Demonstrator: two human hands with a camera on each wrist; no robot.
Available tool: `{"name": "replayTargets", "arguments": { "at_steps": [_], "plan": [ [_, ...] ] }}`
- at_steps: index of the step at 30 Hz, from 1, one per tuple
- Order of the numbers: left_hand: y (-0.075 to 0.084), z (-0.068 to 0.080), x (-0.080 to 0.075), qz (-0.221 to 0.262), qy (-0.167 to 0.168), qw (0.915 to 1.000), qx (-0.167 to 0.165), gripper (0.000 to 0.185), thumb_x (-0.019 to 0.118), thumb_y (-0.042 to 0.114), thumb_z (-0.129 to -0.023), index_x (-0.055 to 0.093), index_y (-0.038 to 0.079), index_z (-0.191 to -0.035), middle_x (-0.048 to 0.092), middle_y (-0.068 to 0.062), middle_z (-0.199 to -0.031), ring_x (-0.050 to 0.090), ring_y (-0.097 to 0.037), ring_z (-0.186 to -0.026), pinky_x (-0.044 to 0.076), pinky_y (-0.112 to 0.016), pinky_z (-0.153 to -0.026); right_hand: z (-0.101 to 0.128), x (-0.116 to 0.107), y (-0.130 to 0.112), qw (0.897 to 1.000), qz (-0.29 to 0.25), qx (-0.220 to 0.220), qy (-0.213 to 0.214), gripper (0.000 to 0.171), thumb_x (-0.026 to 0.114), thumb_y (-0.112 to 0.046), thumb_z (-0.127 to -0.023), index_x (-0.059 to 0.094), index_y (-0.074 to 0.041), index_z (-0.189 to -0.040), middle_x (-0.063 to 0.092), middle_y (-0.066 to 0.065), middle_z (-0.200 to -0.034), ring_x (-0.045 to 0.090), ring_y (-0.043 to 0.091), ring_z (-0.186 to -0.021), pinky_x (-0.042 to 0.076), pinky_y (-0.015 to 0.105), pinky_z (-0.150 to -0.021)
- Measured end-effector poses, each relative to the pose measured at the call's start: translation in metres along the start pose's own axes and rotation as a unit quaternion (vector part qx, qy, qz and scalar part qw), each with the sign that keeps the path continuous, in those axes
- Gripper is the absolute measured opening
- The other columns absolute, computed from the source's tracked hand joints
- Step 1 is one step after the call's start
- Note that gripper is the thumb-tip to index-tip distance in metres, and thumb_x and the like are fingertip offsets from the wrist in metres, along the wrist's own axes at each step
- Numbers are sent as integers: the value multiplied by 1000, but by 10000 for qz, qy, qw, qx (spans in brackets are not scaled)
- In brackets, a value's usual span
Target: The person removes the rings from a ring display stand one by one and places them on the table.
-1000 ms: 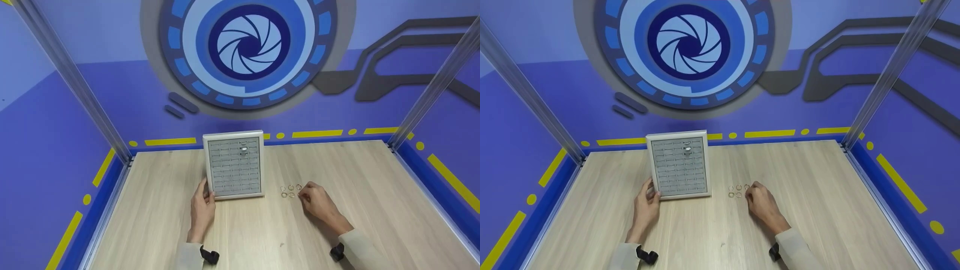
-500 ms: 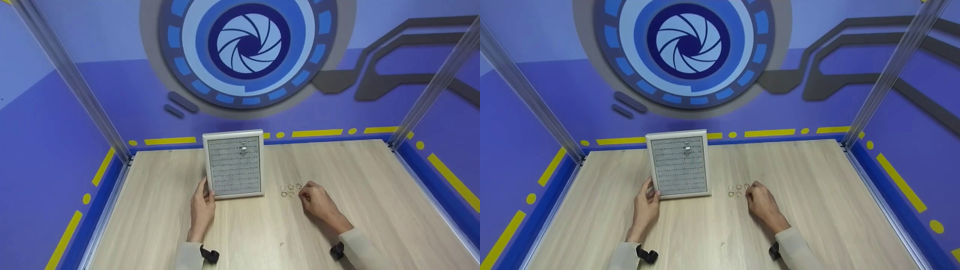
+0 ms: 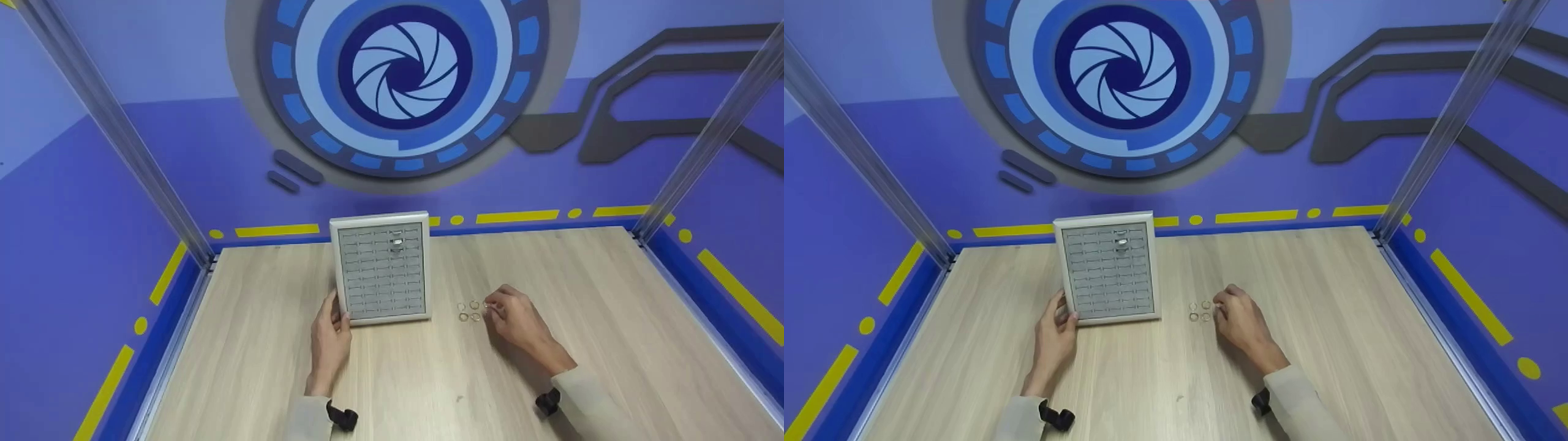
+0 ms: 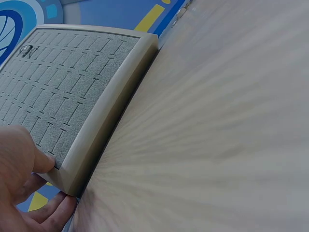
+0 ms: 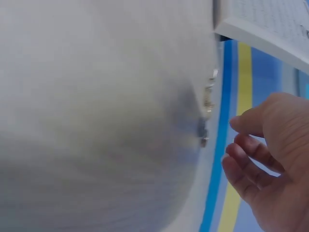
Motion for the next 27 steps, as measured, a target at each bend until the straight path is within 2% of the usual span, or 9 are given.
{"name": "replayTargets", "arguments": {
  "at_steps": [4,9,17,27],
  "plan": [
    [-1,1,-1,-14,-17,10000,-19,62,63,-1,-105,42,4,-162,49,-26,-161,61,-43,-136,62,-45,-105,-10,-7,-12,9996,-125,-78,235,16,80,6,-88,79,-1,-103,71,7,-99,73,24,-89,67,39,-71],
    [-4,3,-3,-28,23,10000,-65,62,64,-2,-104,42,2,-161,50,-26,-160,62,-43,-135,63,-44,-104,-23,-9,-33,9989,-278,-227,297,17,79,4,-91,79,-2,-107,72,9,-105,73,26,-91,68,40,-75],
    [-4,1,-2,4,36,10000,-80,62,65,-2,-103,43,3,-161,51,-24,-160,63,-42,-135,62,-44,-105,-45,-12,-67,9943,-435,-765,606,17,79,5,-91,78,-2,-105,73,10,-103,73,26,-87,68,40,-72],
    [-2,-1,-1,41,113,9999,-20,61,64,-1,-104,44,4,-161,53,-25,-158,63,-41,-135,63,-45,-103,-73,-10,-103,9892,-737,-983,804,16,80,5,-90,77,0,-104,74,13,-102,73,26,-84,68,39,-70]
  ]
}}
Point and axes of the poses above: each hand's wrist, its own z-axis away from the middle knuckle, its own x-axis out of the palm, y = z × x, the point moved 10 cm from there along -z, towards the middle knuckle
